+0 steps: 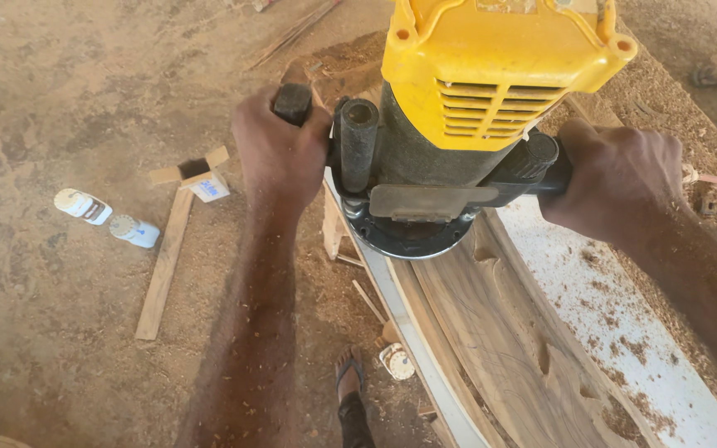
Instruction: The person uses a yellow electric router to carve a decorative pattern into a long wooden plank. The person guides the router along the wood, creating a recessed design while sawdust accumulates on the surface.
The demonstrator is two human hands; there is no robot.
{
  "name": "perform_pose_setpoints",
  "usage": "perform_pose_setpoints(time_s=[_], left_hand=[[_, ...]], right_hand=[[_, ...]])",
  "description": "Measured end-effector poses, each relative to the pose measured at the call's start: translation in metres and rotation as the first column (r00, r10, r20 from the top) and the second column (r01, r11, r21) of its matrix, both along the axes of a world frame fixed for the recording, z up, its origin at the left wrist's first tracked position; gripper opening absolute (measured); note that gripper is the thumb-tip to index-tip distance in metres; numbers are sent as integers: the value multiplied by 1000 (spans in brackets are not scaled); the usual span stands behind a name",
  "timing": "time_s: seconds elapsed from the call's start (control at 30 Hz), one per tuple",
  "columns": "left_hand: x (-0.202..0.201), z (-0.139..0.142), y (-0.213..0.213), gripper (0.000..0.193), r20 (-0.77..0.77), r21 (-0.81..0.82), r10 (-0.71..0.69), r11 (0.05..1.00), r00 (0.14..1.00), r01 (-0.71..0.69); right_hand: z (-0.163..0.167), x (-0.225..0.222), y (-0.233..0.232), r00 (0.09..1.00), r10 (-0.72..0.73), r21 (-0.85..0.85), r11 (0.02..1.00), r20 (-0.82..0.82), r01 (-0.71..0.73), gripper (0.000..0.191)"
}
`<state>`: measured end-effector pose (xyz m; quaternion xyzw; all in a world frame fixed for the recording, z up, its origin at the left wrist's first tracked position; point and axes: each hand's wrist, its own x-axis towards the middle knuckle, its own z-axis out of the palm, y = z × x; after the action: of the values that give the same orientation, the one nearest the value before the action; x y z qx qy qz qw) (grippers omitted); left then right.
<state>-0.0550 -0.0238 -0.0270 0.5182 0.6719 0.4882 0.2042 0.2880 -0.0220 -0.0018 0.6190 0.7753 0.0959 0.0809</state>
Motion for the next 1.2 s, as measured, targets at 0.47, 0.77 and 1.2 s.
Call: perform_pose_setpoints(time_s=[0.47,0.77,1.2], left_hand=[[7,-8,-23,22,-32,117,101,988,994,-97],[3,-30,-28,24,-31,88,157,984,987,-154],[-4,-20,-13,13,179,53,-108,994,978,100]], right_hand=[[-24,10,28,962,263,130,959,-70,-252,21],[-28,-7,42,964,264,63,963,-41,-262,23],[-23,-11,-11,997,-3,-80,997,-72,-3,20]])
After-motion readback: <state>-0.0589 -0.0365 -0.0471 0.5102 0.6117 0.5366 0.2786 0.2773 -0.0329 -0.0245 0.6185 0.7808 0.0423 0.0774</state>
